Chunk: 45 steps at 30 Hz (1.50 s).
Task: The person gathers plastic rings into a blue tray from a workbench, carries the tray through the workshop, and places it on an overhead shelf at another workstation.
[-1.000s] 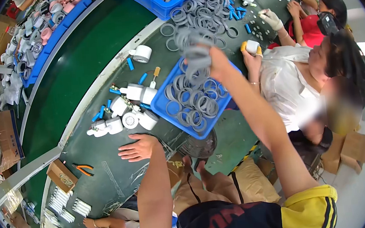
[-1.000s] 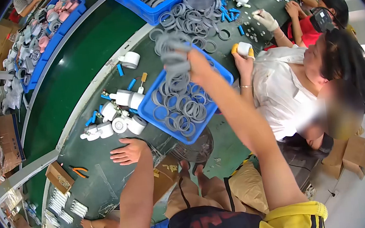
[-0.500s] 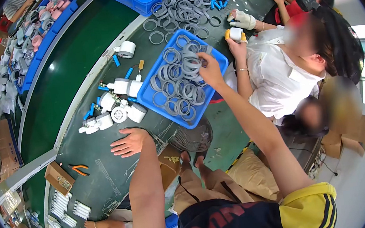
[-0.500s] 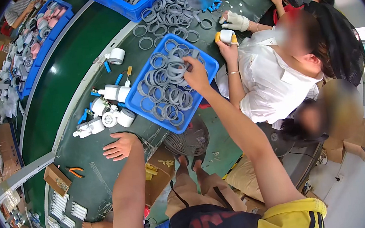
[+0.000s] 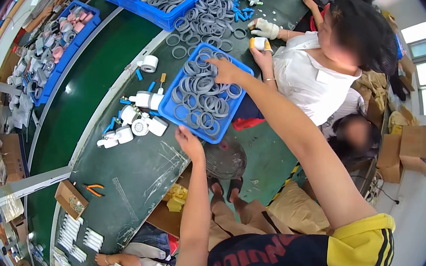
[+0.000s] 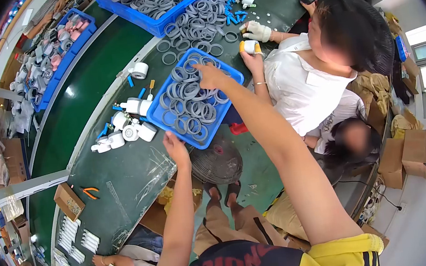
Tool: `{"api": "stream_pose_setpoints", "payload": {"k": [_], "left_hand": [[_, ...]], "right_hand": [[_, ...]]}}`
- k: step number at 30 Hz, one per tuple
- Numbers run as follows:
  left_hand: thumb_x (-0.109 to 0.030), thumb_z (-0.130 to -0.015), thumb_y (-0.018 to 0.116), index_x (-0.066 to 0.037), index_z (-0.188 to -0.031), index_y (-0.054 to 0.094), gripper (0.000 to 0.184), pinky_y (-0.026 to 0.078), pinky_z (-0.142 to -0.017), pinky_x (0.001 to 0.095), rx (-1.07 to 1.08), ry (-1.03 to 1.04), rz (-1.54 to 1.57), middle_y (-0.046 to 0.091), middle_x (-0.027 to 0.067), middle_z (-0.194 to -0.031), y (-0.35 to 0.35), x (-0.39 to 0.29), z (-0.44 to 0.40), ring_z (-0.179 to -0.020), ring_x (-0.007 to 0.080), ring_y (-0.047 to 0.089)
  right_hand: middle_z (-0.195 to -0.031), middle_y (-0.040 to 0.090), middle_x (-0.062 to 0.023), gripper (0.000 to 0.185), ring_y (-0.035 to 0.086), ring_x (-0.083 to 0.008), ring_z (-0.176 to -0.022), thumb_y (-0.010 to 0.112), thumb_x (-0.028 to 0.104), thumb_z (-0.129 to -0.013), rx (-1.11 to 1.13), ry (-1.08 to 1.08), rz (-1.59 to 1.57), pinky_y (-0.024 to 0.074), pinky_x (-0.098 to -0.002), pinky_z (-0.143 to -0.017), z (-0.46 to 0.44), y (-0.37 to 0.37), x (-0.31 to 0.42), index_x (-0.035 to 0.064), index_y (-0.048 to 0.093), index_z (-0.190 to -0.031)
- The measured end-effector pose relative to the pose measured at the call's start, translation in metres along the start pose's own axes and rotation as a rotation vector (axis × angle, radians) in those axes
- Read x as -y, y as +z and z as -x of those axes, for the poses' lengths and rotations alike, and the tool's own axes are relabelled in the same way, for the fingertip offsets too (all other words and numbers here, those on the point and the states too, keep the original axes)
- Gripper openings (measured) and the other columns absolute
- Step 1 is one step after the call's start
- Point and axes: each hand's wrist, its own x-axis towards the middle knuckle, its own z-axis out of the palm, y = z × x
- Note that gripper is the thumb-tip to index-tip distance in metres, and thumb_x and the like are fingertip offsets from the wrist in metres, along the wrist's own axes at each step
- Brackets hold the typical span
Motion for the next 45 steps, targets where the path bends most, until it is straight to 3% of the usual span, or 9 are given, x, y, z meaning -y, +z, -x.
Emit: {"api": "stream_pose_setpoints", "payload": {"k": [4, 7, 14, 17, 20, 24, 28, 35, 45], "left_hand": [[-0.050, -0.097, 0.040, 0.009, -0.123, 0.047, 0.065, 0.040, -0.093, 0.0385, 0.064, 0.025, -0.320, 0.057, 0.0242, -0.117, 0.013, -0.010, -0.010, -0.107, 0.0342, 0.055], [-0.055, -0.096, 0.037, 0.010, -0.119, 0.050, 0.069, 0.039, -0.093, 0.0412, 0.011, 0.073, -0.239, 0.057, 0.0262, -0.115, 0.019, -0.007, -0.018, -0.106, 0.0381, 0.054], [-0.042, -0.098, 0.043, 0.009, -0.116, 0.053, 0.055, 0.044, -0.083, 0.0419, -0.055, 0.303, -0.240, 0.061, 0.0256, -0.106, 0.022, 0.002, -0.013, -0.096, 0.0378, 0.059], [-0.040, -0.098, 0.045, 0.010, -0.109, 0.058, 0.052, 0.046, -0.078, 0.0423, -0.115, 0.295, -0.240, 0.064, 0.0252, -0.098, 0.017, 0.010, -0.018, -0.088, 0.0380, 0.061], [-0.040, -0.098, 0.045, 0.010, -0.109, 0.058, 0.052, 0.046, -0.078, 0.0422, -0.112, 0.312, -0.201, 0.064, 0.0245, -0.097, 0.006, 0.005, -0.012, -0.087, 0.0376, 0.061], [-0.040, -0.098, 0.046, 0.007, -0.111, 0.059, 0.050, 0.045, -0.082, 0.0347, -0.061, 0.262, -0.099, 0.065, 0.0142, -0.100, -0.012, 0.002, -0.003, -0.090, 0.0230, 0.060], [-0.041, -0.099, 0.044, 0.008, -0.110, 0.059, 0.052, 0.045, -0.083, 0.0358, -0.077, 0.292, -0.058, 0.066, 0.0168, -0.099, -0.040, -0.026, 0.022, -0.089, 0.0253, 0.060], [-0.040, -0.100, 0.043, 0.006, -0.101, 0.061, 0.049, 0.046, -0.076, 0.0279, -0.132, 0.309, 0.145, 0.064, 0.0046, -0.090, -0.137, -0.077, 0.120, -0.081, 0.0107, 0.054], [-0.044, -0.098, 0.044, 0.001, -0.092, 0.062, 0.049, 0.043, -0.069, 0.0254, -0.595, 0.254, 0.148, 0.061, -0.0001, -0.082, -0.357, -0.050, 0.348, -0.074, 0.0075, 0.050]], "right_hand": [[-0.132, 0.043, -0.0238, 0.077, 0.050, -0.0413, -0.116, 0.059, 0.007, -0.067, 0.038, 0.103, 0.015, 0.0445, -0.0425, -0.096, 0.018, -0.008, 0.025, 0.0218, 0.040, -0.141], [-0.133, 0.042, -0.0219, 0.074, 0.054, -0.0407, -0.112, 0.060, 0.010, -0.070, 0.016, 0.041, 0.127, 0.0473, -0.0453, -0.092, 0.028, -0.001, 0.027, 0.0243, 0.041, -0.140], [-0.137, 0.040, -0.0220, 0.066, 0.053, -0.0415, -0.111, 0.056, 0.005, -0.074, -0.226, -0.095, 0.147, 0.0468, -0.0452, -0.092, 0.078, 0.004, 0.048, 0.0232, 0.045, -0.136], [-0.128, 0.047, -0.0169, 0.060, 0.055, -0.0327, -0.108, 0.054, -0.001, -0.078, -0.422, -0.269, -0.301, 0.0468, -0.0358, -0.088, 0.130, -0.008, 0.069, 0.0117, 0.044, -0.135], [-0.114, 0.055, -0.0122, 0.041, 0.061, -0.0171, -0.090, 0.053, -0.001, -0.086, -0.462, -0.110, -0.438, 0.0493, -0.0268, -0.076, 0.205, -0.020, 0.089, 0.0039, 0.051, -0.127], [-0.106, 0.061, -0.0105, 0.037, 0.062, -0.0143, -0.083, 0.055, -0.004, -0.086, -0.613, -0.039, -0.526, 0.0498, -0.0254, -0.076, 0.296, 0.008, 0.059, 0.0012, 0.054, -0.122], [-0.103, 0.062, -0.0090, 0.031, 0.062, -0.0121, -0.080, 0.053, -0.004, -0.088, -0.583, 0.085, -0.670, 0.0500, -0.0250, -0.074, 0.373, 0.025, 0.036, 0.0006, 0.056, -0.118], [-0.095, 0.062, -0.0064, 0.025, 0.059, -0.0098, -0.071, 0.047, -0.001, -0.092, -0.567, 0.140, -0.912, 0.0486, -0.0216, -0.063, 0.405, 0.042, -0.014, 0.0012, 0.056, -0.115], [-0.092, 0.066, -0.0080, 0.022, 0.062, -0.0118, -0.069, 0.053, 0.008, -0.093, -0.040, -0.076, -0.932, 0.0509, -0.0228, -0.059, 0.374, 0.121, 0.045, 0.0012, 0.058, -0.113]]}}
